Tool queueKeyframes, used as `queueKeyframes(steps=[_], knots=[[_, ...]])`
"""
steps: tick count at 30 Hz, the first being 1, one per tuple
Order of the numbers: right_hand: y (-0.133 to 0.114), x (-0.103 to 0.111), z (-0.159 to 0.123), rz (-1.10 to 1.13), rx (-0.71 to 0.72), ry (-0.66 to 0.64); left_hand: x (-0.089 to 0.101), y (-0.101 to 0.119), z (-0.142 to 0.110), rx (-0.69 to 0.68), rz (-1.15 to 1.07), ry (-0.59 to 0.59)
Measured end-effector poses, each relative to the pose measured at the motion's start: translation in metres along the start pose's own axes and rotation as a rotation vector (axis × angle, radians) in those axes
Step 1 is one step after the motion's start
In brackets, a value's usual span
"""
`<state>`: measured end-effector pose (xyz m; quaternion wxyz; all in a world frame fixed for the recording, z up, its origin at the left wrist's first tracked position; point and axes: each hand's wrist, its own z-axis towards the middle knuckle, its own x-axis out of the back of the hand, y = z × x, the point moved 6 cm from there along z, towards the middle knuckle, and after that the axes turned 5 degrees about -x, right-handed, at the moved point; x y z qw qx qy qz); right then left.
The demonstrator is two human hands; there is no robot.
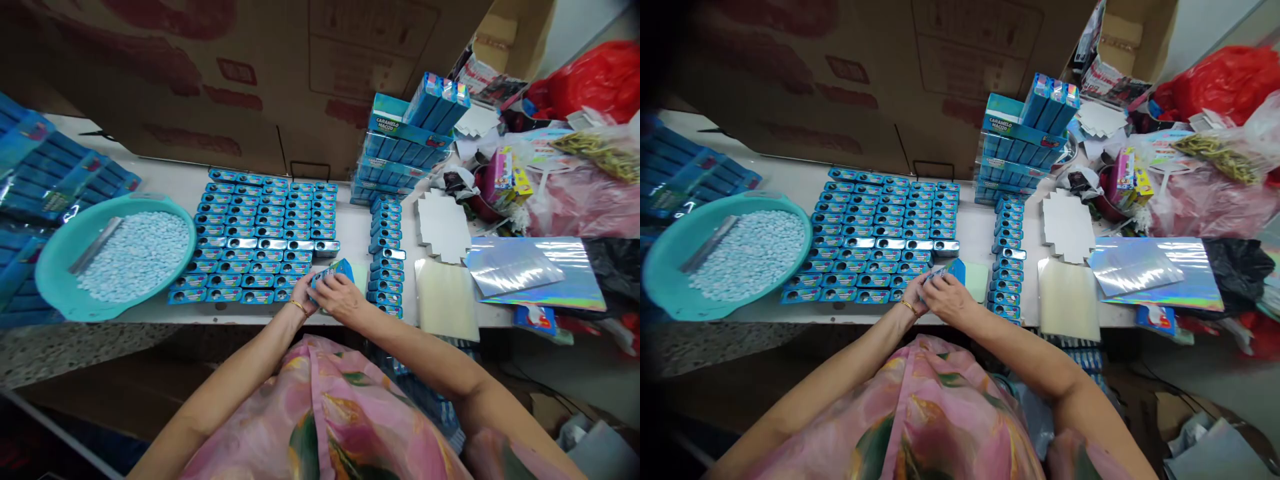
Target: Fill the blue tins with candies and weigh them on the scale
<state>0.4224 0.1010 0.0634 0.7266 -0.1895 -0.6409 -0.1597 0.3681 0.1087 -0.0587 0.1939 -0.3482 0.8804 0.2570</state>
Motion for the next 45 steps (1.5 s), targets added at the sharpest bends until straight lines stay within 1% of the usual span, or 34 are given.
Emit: queueKeyframes(steps=[2, 4, 6, 8, 9, 11, 14, 16, 18, 20, 22, 25, 27, 28, 31, 34, 40, 45], knots=[[0.013, 0.003, -0.003, 0.055, -0.092, -0.004, -0.006, 0.003, 0.0, -0.045, -0.087, -0.008], [0.03, 0.007, -0.012, 0.138, -0.223, 0.025, -0.011, 0.006, 0.0, -0.076, -0.18, -0.027], [0.048, 0.007, -0.025, 0.272, -0.376, 0.101, -0.012, 0.008, 0.0, -0.09, -0.236, -0.023], [0.066, 0.0, -0.04, 0.465, -0.518, 0.199, -0.008, 0.009, -0.002, -0.089, -0.261, -0.001], [0.074, -0.008, -0.048, 0.573, -0.579, 0.242, -0.005, 0.009, -0.003, -0.084, -0.264, 0.012], [0.088, -0.03, -0.062, 0.771, -0.709, 0.294, 0.002, 0.01, -0.007, -0.073, -0.263, 0.034], [0.1, -0.07, -0.078, 0.982, -0.871, 0.29, 0.014, 0.011, -0.015, -0.07, -0.263, 0.062], [0.103, -0.089, -0.085, 1.057, -0.923, 0.265, 0.022, 0.011, -0.023, -0.072, -0.269, 0.078], [0.103, -0.097, -0.091, 1.076, -0.925, 0.229, 0.031, 0.009, -0.031, -0.069, -0.277, 0.083], [0.1, -0.09, -0.096, 1.043, -0.884, 0.21, 0.039, 0.006, -0.039, -0.062, -0.286, 0.075], [0.097, -0.072, -0.102, 0.953, -0.83, 0.224, 0.046, 0.002, -0.047, -0.06, -0.297, 0.061], [0.095, -0.038, -0.111, 0.75, -0.815, 0.321, 0.054, -0.002, -0.057, -0.069, -0.307, 0.036], [0.096, -0.023, -0.117, 0.658, -0.843, 0.401, 0.059, -0.005, -0.061, -0.073, -0.31, 0.03], [0.097, -0.018, -0.12, 0.636, -0.863, 0.438, 0.061, -0.006, -0.063, -0.073, -0.311, 0.034], [0.101, -0.014, -0.128, 0.619, -0.92, 0.535, 0.066, -0.008, -0.065, -0.074, -0.315, 0.06], [0.104, -0.016, -0.134, 0.627, -0.928, 0.611, 0.067, -0.01, -0.065, -0.071, -0.317, 0.059], [0.102, -0.015, -0.138, 0.639, -0.948, 0.672, 0.067, -0.009, -0.063, -0.067, -0.316, 0.019], [0.096, -0.013, -0.134, 0.614, -0.975, 0.677, 0.062, -0.011, -0.064, -0.058, -0.307, 0.012]])
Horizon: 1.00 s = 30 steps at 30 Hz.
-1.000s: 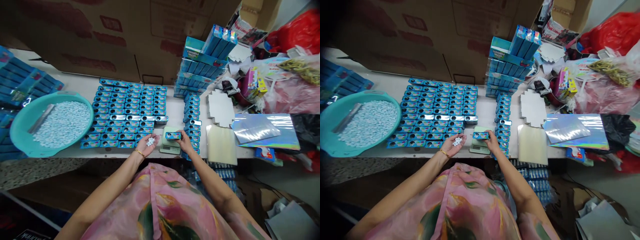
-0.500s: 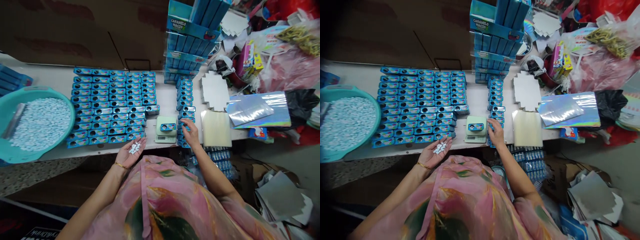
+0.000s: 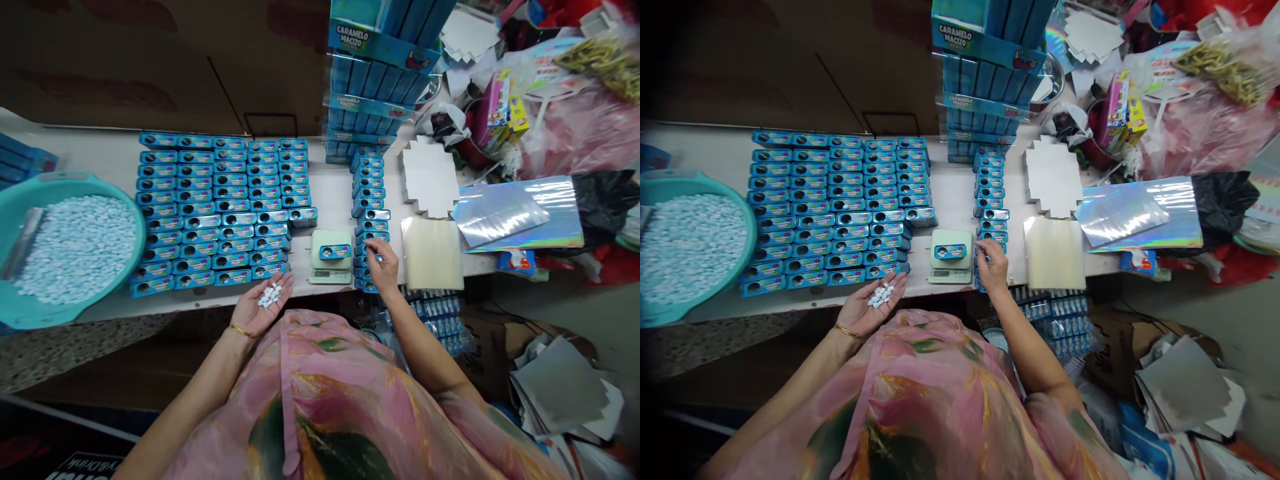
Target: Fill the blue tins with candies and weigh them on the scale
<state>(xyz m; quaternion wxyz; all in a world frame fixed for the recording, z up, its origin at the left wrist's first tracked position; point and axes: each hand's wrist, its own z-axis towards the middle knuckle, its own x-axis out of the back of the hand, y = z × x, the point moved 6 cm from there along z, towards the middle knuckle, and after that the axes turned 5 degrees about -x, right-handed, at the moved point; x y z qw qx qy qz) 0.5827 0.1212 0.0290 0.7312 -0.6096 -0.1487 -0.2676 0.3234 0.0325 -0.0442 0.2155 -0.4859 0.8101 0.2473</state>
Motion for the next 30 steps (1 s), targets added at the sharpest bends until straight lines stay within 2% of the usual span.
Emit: queueKeyframes(steps=[7, 11, 14, 16, 18, 20, 22, 25, 30], knots=[[-0.005, -0.021, -0.008, -0.131, 0.041, -0.147, -0.01, -0.005, 0.0, 0.038, 0.008, -0.009], [-0.008, -0.034, -0.004, -0.202, 0.128, -0.296, -0.012, -0.005, 0.0, 0.041, 0.03, -0.009], [-0.031, -0.051, -0.013, -0.163, 0.217, -0.385, -0.018, -0.01, 0.002, 0.073, 0.066, -0.033], [-0.055, -0.071, -0.029, -0.144, 0.285, -0.501, -0.025, -0.017, 0.005, 0.109, 0.079, -0.064], [-0.075, -0.093, -0.049, -0.206, 0.355, -0.643, -0.03, -0.023, 0.008, 0.137, 0.08, -0.078], [-0.084, -0.109, -0.064, -0.325, 0.391, -0.739, -0.032, -0.028, 0.01, 0.159, 0.077, -0.065], [-0.083, -0.117, -0.07, -0.41, 0.394, -0.787, -0.032, -0.032, 0.01, 0.182, 0.086, -0.05], [-0.071, -0.119, -0.065, -0.401, 0.355, -0.84, -0.033, -0.034, 0.01, 0.195, 0.12, -0.044], [-0.05, -0.113, -0.045, -0.333, 0.27, -0.826, -0.045, -0.035, 0.018, 0.149, 0.161, -0.048]])
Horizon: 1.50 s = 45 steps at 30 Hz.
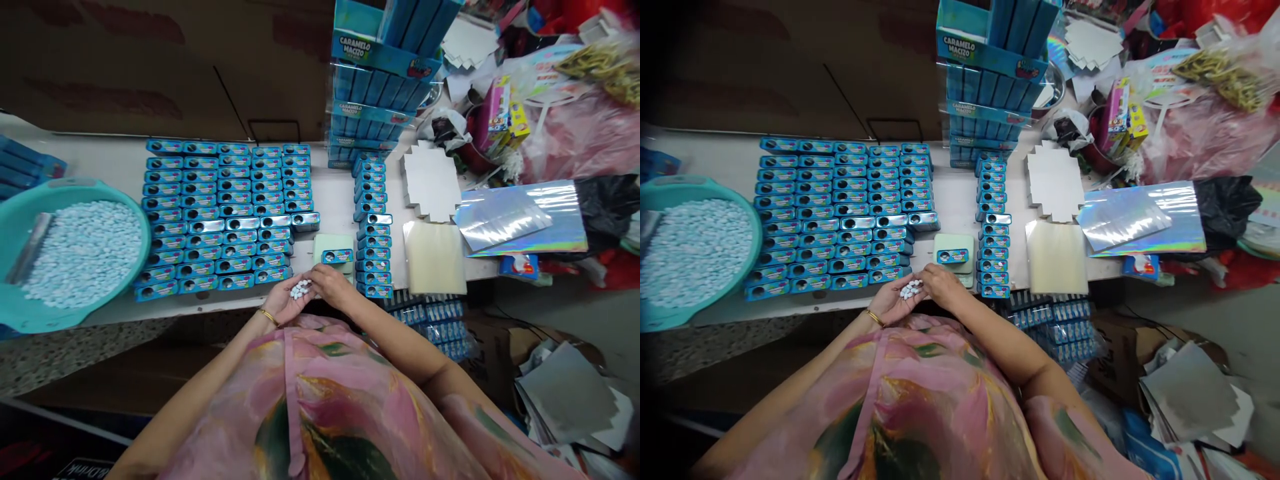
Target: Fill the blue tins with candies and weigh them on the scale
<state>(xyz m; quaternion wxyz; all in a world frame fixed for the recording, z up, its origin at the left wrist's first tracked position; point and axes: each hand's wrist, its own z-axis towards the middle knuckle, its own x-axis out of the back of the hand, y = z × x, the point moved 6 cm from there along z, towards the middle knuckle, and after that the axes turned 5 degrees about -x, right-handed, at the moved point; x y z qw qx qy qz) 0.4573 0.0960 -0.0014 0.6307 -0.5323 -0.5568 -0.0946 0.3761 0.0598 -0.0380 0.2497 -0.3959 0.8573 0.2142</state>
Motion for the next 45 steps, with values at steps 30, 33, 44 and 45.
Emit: queueKeyframes(steps=[30, 33, 44, 45], knots=[[0.096, 0.086, -0.035, 0.235, -0.309, 0.614, 0.046, 0.06, -0.026, -0.274, -0.047, 0.173], [0.095, 0.087, -0.035, 0.233, -0.302, 0.636, 0.051, 0.057, -0.029, -0.269, -0.055, 0.196], [0.081, 0.076, -0.028, 0.129, -0.21, 0.558, 0.04, 0.041, -0.03, -0.2, 0.041, 0.163], [0.08, 0.072, -0.026, 0.107, -0.198, 0.53, 0.039, 0.04, -0.029, -0.196, 0.051, 0.165]])
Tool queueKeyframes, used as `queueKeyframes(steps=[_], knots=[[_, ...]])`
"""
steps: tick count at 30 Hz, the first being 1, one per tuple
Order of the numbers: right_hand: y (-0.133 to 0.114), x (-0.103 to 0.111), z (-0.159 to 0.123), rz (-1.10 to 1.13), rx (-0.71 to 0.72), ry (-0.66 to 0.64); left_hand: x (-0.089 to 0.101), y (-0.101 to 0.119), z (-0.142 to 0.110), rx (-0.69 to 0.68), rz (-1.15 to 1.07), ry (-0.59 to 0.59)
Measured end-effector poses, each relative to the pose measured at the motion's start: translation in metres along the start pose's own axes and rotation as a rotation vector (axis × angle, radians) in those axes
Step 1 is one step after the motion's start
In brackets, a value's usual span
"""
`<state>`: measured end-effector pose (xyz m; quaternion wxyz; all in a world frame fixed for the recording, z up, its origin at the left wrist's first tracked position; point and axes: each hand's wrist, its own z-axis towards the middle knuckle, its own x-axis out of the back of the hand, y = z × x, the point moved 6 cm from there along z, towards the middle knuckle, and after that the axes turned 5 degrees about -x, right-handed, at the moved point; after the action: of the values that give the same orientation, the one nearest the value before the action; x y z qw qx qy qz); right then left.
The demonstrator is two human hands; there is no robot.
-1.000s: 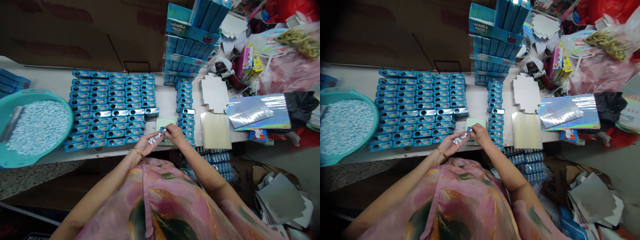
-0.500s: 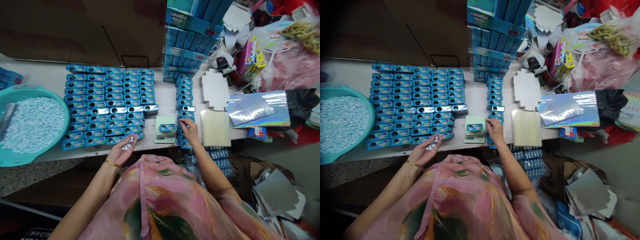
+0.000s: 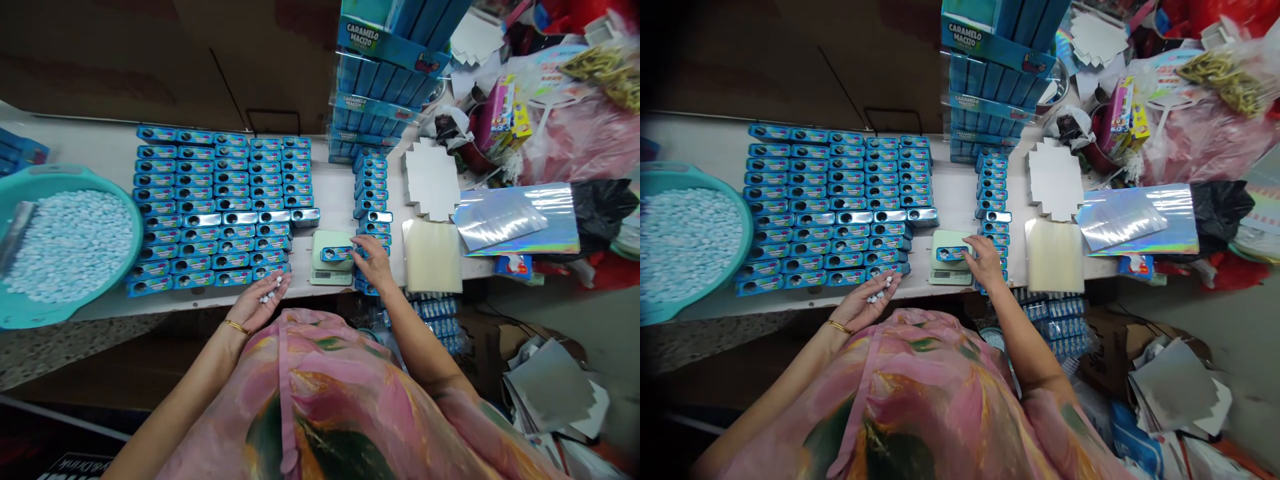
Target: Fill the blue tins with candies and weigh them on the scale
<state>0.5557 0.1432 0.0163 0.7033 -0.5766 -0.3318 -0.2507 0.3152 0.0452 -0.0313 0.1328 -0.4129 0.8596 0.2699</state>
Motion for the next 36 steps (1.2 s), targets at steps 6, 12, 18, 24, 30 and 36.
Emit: queueKeyframes(steps=[6, 12, 18, 24, 30, 36], knots=[[-0.01, -0.04, -0.001, -0.233, 0.117, -0.332, 0.003, -0.003, 0.003, 0.02, -0.005, 0.029], [-0.004, -0.03, 0.062, -0.348, 0.123, -0.131, 0.021, 0.011, -0.004, -0.041, -0.059, 0.106], [0.015, -0.042, 0.19, -0.392, -0.048, -0.006, 0.055, 0.023, -0.016, -0.135, -0.137, 0.184], [0.019, -0.085, 0.255, -0.313, -0.039, -0.046, 0.081, 0.021, -0.03, -0.169, -0.161, 0.295], [0.042, -0.024, 0.2, -0.263, 0.018, 0.019, 0.069, 0.018, -0.025, -0.1, -0.156, 0.322], [0.038, 0.045, -0.008, -0.278, 0.152, -0.185, 0.052, 0.02, -0.002, -0.068, -0.147, 0.258]])
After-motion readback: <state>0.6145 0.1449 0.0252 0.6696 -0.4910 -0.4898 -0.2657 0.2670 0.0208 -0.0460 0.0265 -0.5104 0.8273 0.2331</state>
